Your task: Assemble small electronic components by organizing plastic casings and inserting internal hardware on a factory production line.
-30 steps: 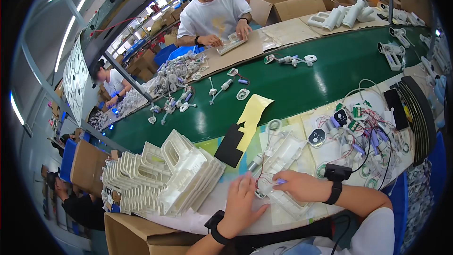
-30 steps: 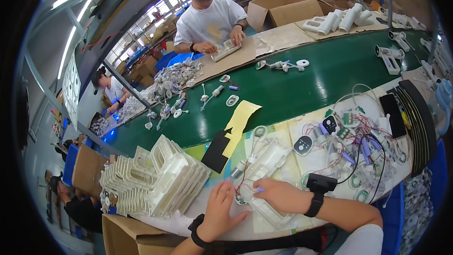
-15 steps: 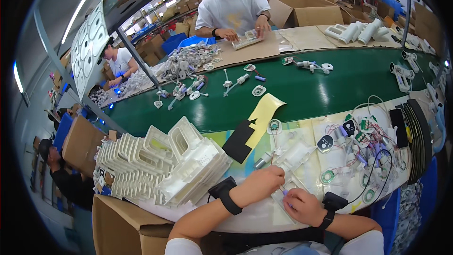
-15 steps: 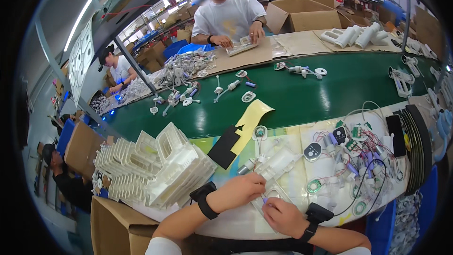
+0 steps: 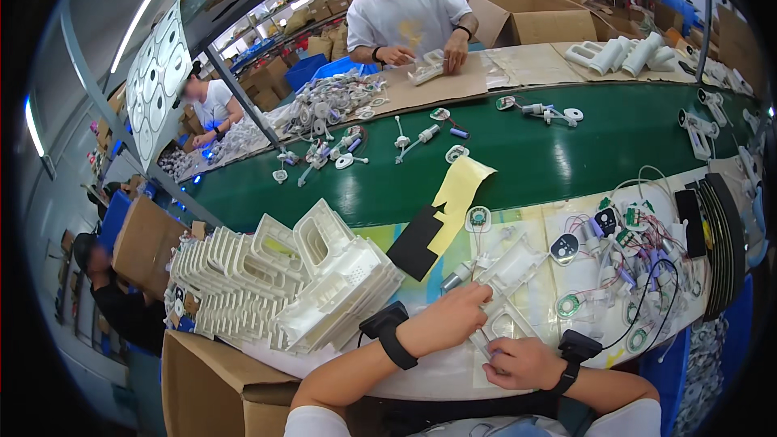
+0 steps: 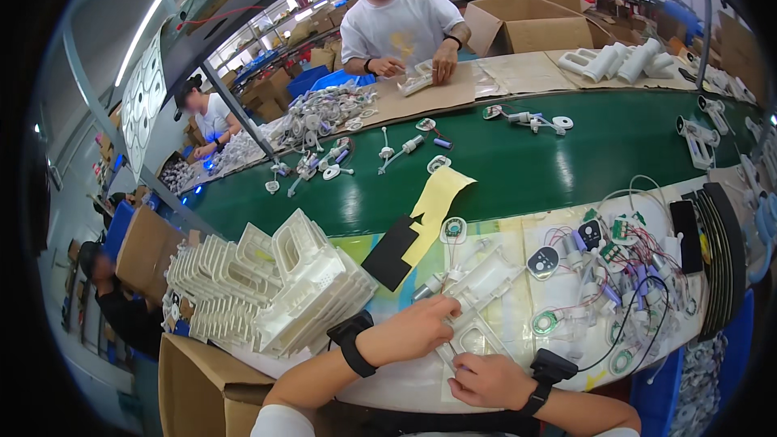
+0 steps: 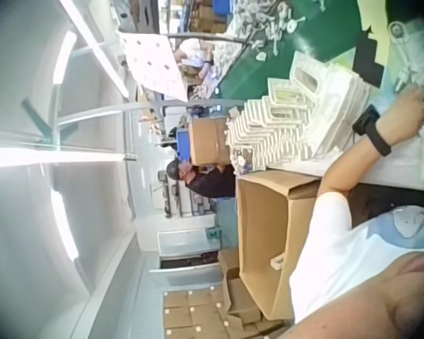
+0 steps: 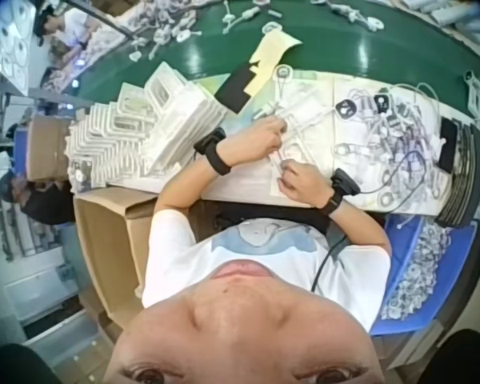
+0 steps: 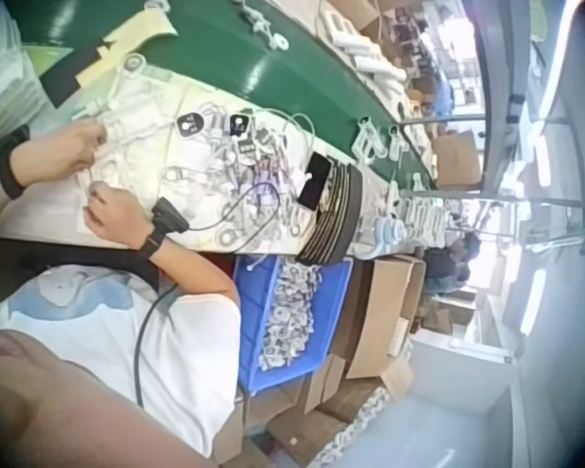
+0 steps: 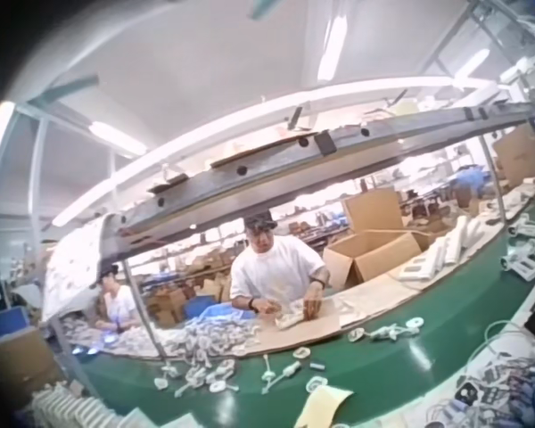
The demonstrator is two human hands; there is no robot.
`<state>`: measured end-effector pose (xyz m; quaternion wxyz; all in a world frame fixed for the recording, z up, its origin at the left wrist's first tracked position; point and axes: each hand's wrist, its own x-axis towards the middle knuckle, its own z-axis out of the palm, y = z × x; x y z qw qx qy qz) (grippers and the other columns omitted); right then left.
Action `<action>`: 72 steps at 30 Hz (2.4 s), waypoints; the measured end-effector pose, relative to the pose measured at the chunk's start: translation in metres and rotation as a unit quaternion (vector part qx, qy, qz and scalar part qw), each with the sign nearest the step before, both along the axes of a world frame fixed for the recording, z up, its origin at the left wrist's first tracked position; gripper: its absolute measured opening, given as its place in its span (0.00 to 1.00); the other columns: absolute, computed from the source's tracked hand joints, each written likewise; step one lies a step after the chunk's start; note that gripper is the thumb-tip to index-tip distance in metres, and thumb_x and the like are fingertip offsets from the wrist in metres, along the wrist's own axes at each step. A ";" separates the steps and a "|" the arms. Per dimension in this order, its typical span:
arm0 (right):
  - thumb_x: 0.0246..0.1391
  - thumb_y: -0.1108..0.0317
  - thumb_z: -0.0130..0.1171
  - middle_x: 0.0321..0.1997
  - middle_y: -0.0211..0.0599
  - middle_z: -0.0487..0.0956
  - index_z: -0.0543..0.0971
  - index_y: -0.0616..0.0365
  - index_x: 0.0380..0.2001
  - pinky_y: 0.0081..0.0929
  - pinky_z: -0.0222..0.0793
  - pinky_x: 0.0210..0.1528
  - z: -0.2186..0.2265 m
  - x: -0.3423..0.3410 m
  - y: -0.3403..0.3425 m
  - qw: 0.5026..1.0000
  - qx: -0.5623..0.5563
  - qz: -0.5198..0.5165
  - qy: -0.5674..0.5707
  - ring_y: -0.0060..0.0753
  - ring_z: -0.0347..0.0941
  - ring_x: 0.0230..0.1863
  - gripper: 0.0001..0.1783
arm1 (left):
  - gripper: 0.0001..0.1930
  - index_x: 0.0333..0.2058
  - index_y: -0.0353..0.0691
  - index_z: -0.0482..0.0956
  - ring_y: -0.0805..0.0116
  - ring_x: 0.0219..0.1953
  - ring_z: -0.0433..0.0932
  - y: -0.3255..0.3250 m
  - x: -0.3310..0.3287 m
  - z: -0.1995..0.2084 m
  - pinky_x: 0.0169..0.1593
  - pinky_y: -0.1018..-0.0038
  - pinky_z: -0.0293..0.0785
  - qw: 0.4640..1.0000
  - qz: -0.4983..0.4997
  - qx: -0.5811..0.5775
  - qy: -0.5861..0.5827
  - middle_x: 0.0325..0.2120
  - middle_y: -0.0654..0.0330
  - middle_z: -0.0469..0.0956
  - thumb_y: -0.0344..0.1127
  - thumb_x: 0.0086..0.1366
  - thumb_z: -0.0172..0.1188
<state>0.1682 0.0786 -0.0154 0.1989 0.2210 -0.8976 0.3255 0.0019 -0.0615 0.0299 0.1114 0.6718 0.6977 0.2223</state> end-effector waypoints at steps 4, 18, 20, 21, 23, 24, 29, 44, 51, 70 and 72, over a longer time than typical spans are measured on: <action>0.42 0.69 0.65 0.37 0.30 0.78 0.77 0.53 0.27 0.23 0.70 0.22 -0.002 0.004 -0.005 0.998 -0.003 -0.052 0.020 0.28 0.74 0.23 0.07 | 0.03 0.20 0.35 0.78 0.55 0.43 0.70 0.001 0.003 -0.004 0.45 0.65 0.69 1.000 0.011 -0.007 -0.004 0.39 0.55 0.68 0.28 0.46 0.60; 0.45 0.67 0.64 0.42 0.31 0.81 0.79 0.55 0.35 0.28 0.71 0.25 0.057 0.008 0.008 0.998 0.044 -0.031 -0.044 0.31 0.77 0.28 0.11 | 0.04 0.19 0.34 0.77 0.53 0.46 0.71 -0.020 -0.004 0.003 0.48 0.64 0.70 0.988 0.055 -0.063 0.130 0.40 0.52 0.72 0.26 0.49 0.55; 0.47 0.67 0.63 0.44 0.34 0.81 0.79 0.55 0.36 0.29 0.71 0.27 0.076 0.007 0.028 0.997 0.043 -0.064 -0.007 0.33 0.77 0.28 0.12 | 0.08 0.29 0.32 0.78 0.47 0.54 0.67 -0.041 -0.001 0.006 0.55 0.62 0.67 0.986 0.091 -0.107 0.095 0.50 0.45 0.69 0.25 0.49 0.55; 0.47 0.68 0.62 0.42 0.35 0.81 0.79 0.56 0.36 0.30 0.72 0.29 0.077 -0.006 0.039 0.996 0.061 -0.067 0.021 0.36 0.77 0.29 0.11 | 0.08 0.29 0.32 0.78 0.47 0.54 0.67 -0.045 0.005 0.002 0.55 0.62 0.67 0.985 0.094 -0.110 0.092 0.50 0.45 0.69 0.25 0.49 0.55; 0.48 0.68 0.61 0.39 0.39 0.80 0.79 0.56 0.35 0.34 0.72 0.33 0.094 -0.029 0.058 0.991 0.092 -0.097 0.024 0.42 0.76 0.31 0.09 | 0.21 0.47 0.31 0.74 0.36 0.62 0.58 -0.046 0.035 0.006 0.61 0.55 0.61 0.975 0.178 -0.020 0.133 0.60 0.37 0.58 0.25 0.51 0.56; 0.49 0.67 0.60 0.38 0.40 0.80 0.79 0.57 0.35 0.36 0.72 0.35 0.095 -0.051 0.067 0.987 0.104 -0.120 -0.016 0.46 0.76 0.32 0.09 | 0.21 0.47 0.31 0.74 0.36 0.62 0.58 -0.039 0.042 -0.002 0.61 0.55 0.61 0.975 0.175 -0.016 0.134 0.60 0.37 0.58 0.25 0.51 0.56; 0.44 0.71 0.57 0.36 0.44 0.77 0.79 0.58 0.35 0.42 0.70 0.43 0.028 -0.175 0.087 0.965 0.181 -0.165 -0.094 0.51 0.73 0.41 0.11 | 0.32 0.62 0.34 0.58 0.27 0.65 0.44 -0.007 0.057 -0.041 0.63 0.39 0.45 0.947 0.304 0.043 0.089 0.64 0.33 0.46 0.33 0.60 0.57; 0.37 0.77 0.61 0.35 0.33 0.74 0.80 0.56 0.23 0.34 0.67 0.41 0.078 -0.176 0.070 0.977 0.182 -0.088 0.060 0.38 0.69 0.40 0.06 | 0.25 0.54 0.32 0.70 0.35 0.64 0.52 -0.027 0.052 -0.037 0.64 0.48 0.51 0.943 0.316 0.039 0.091 0.60 0.34 0.56 0.42 0.62 0.55; 0.41 0.74 0.62 0.48 0.49 0.73 0.72 0.60 0.51 0.40 0.66 0.54 0.025 -0.224 0.070 0.993 0.073 -0.094 -0.012 0.51 0.68 0.52 0.28 | 0.21 0.51 0.37 0.74 0.38 0.63 0.55 -0.028 0.054 -0.040 0.62 0.51 0.57 0.949 0.299 0.067 0.078 0.61 0.36 0.56 0.40 0.61 0.56; 0.42 0.70 0.69 0.31 0.34 0.78 0.82 0.60 0.32 0.26 0.71 0.33 0.059 -0.097 0.111 0.972 -0.021 -0.130 -0.192 0.29 0.72 0.29 0.12 | 0.27 0.57 0.38 0.67 0.40 0.63 0.55 -0.028 0.053 -0.029 0.63 0.52 0.53 0.950 0.303 0.059 0.047 0.60 0.40 0.58 0.38 0.58 0.59; 0.43 0.70 0.65 0.39 0.39 0.77 0.81 0.59 0.32 0.36 0.70 0.41 0.043 -0.096 0.102 0.966 0.158 -0.190 -0.080 0.42 0.73 0.38 0.10 | 0.27 0.56 0.38 0.68 0.40 0.62 0.56 -0.027 0.052 -0.029 0.63 0.52 0.53 0.952 0.294 0.064 0.051 0.60 0.41 0.58 0.38 0.58 0.59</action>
